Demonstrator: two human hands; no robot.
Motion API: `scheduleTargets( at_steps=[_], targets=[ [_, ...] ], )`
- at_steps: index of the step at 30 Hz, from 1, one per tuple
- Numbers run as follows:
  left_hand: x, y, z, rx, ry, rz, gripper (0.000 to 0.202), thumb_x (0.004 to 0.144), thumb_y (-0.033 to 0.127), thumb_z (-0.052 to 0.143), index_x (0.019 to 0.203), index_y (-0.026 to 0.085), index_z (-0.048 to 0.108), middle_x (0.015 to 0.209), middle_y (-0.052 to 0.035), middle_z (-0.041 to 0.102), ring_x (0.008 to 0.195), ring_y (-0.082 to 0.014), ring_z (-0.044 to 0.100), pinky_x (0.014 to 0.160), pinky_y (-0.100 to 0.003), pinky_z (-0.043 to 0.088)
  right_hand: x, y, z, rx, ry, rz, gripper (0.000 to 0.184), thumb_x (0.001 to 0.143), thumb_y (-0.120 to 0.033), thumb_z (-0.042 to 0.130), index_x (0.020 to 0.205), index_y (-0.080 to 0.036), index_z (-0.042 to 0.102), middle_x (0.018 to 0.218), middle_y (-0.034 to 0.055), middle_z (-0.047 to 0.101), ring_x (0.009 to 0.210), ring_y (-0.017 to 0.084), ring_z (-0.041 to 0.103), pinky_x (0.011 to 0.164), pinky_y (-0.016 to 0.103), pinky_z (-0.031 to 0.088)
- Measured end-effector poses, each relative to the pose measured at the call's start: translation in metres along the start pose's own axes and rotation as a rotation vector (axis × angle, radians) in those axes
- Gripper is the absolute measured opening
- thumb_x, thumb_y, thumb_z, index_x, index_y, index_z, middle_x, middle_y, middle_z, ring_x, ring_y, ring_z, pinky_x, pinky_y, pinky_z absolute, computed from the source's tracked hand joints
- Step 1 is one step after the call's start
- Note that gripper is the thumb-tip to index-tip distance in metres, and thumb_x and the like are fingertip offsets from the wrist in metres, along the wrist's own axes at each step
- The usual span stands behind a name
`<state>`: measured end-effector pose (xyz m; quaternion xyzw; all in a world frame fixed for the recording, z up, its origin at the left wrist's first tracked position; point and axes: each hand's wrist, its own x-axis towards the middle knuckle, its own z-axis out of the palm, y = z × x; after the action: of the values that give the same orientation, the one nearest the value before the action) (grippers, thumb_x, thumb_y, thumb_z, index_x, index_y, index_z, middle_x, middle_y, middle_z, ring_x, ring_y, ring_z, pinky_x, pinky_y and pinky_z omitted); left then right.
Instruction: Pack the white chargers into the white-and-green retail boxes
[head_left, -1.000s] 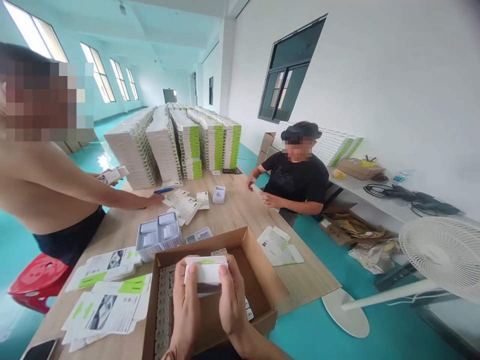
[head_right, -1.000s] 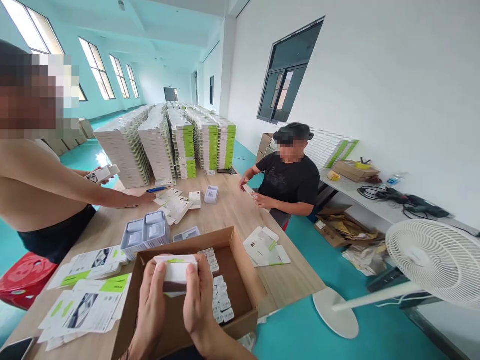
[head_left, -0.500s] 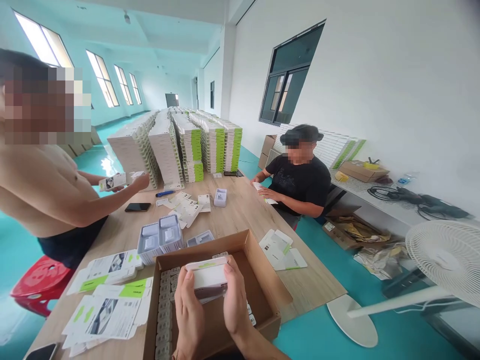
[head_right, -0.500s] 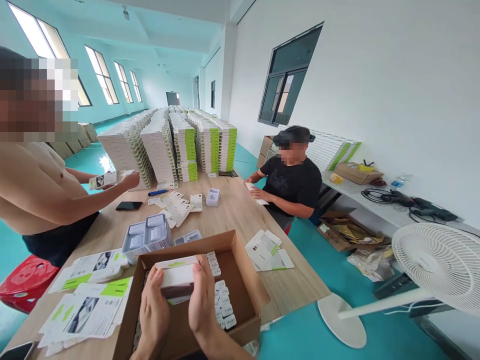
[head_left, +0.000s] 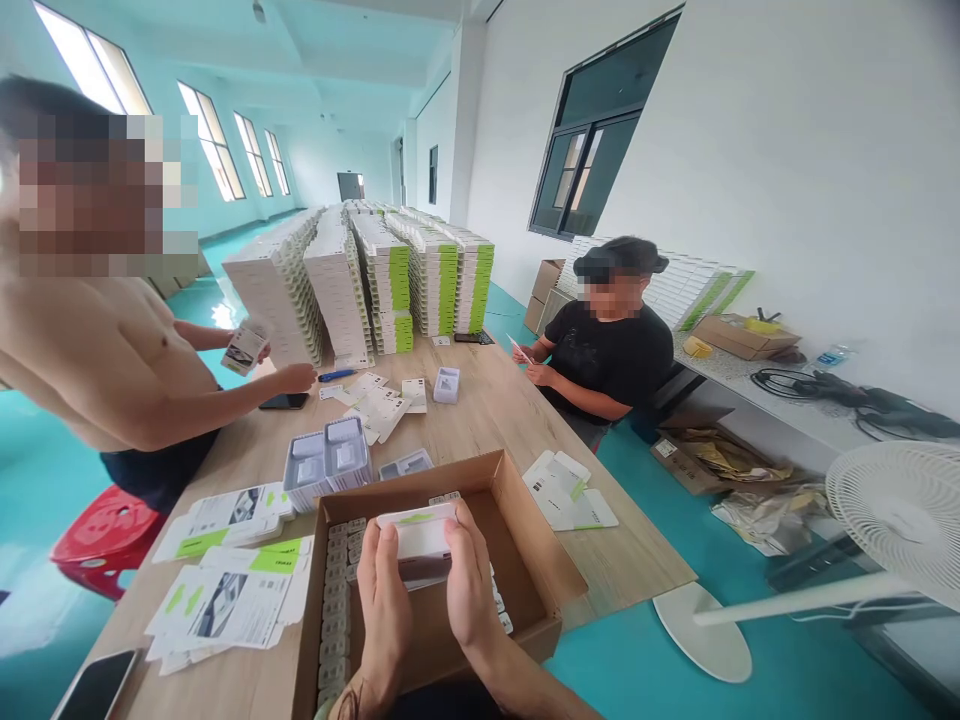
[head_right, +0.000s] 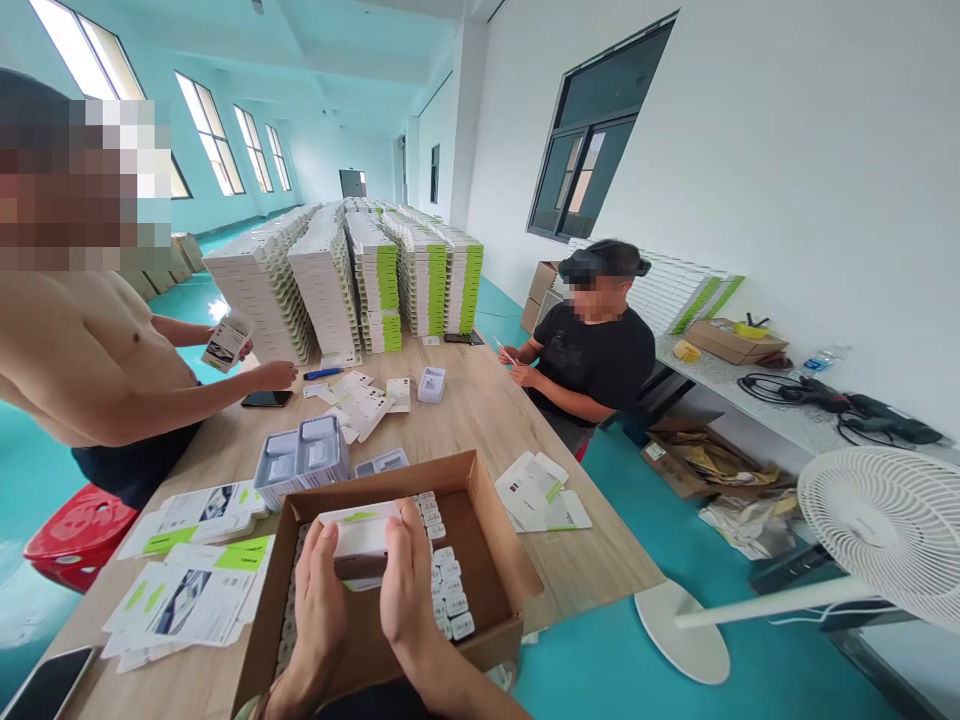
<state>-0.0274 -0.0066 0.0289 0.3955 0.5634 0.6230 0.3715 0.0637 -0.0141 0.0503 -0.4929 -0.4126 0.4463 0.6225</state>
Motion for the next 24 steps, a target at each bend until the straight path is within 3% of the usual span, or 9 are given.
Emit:
scheduleTargets(
  at_steps=[7, 12, 15, 19, 24],
  targets=[
    [0.006, 0.006, 0.001, -0.122, -0.045, -0.173, 0.042, 0.079, 0.063, 0.070, 0.098, 0.026, 0.062, 0.084, -0.0046, 0.077, 0.074, -0.0263, 0.072, 0.063, -0.036, 0.058, 0.008, -0.005, 0.002, 0.013, -0.090, 0.018, 0.030, 0.096, -0.050, 0.057, 0.084, -0.023, 0.064, 0.083, 0.0022, 0.068, 0.078, 0.021, 0.059, 0.075, 0.032, 0.052],
    [0.024, 0.014, -0.003, -0.141, -0.052, -0.241, 0.037, 0.080, 0.059, 0.068, 0.091, 0.024, 0.064, 0.070, 0.0005, 0.069, 0.061, -0.0183, 0.063, 0.053, -0.028, 0.050, 0.009, -0.008, -0.009, 0.073, -0.220, 0.025, 0.057, 0.103, -0.066, 0.038, 0.116, -0.022, 0.072, 0.107, 0.0081, 0.075, 0.102, 0.026, 0.069, 0.093, 0.039, 0.056],
    [0.030, 0.018, -0.006, -0.127, -0.006, -0.259, 0.044, 0.076, 0.065, 0.068, 0.088, 0.022, 0.065, 0.069, 0.0016, 0.067, 0.057, -0.0158, 0.057, 0.051, -0.026, 0.046, 0.006, -0.006, -0.013, 0.057, -0.251, 0.010, 0.054, 0.102, -0.066, 0.047, 0.126, -0.024, 0.070, 0.124, 0.0100, 0.073, 0.117, 0.028, 0.068, 0.103, 0.041, 0.053],
    [0.032, 0.019, -0.007, -0.132, 0.019, -0.275, 0.046, 0.070, 0.064, 0.070, 0.084, 0.021, 0.065, 0.067, 0.0017, 0.066, 0.060, -0.0160, 0.055, 0.053, -0.026, 0.047, -0.003, 0.005, -0.011, -0.034, -0.277, -0.084, 0.051, 0.100, -0.059, 0.057, 0.137, -0.024, 0.063, 0.133, 0.0121, 0.071, 0.121, 0.030, 0.068, 0.103, 0.041, 0.055],
    [0.034, 0.015, -0.007, -0.147, 0.036, -0.349, 0.032, 0.070, 0.052, 0.070, 0.078, 0.021, 0.063, 0.064, 0.0022, 0.063, 0.057, -0.0161, 0.054, 0.055, -0.028, 0.046, -0.008, 0.017, -0.013, -0.237, -0.295, -0.243, 0.058, 0.105, -0.043, 0.054, 0.159, -0.026, 0.038, 0.134, 0.0132, 0.068, 0.108, 0.025, 0.073, 0.093, 0.037, 0.062]
  ],
)
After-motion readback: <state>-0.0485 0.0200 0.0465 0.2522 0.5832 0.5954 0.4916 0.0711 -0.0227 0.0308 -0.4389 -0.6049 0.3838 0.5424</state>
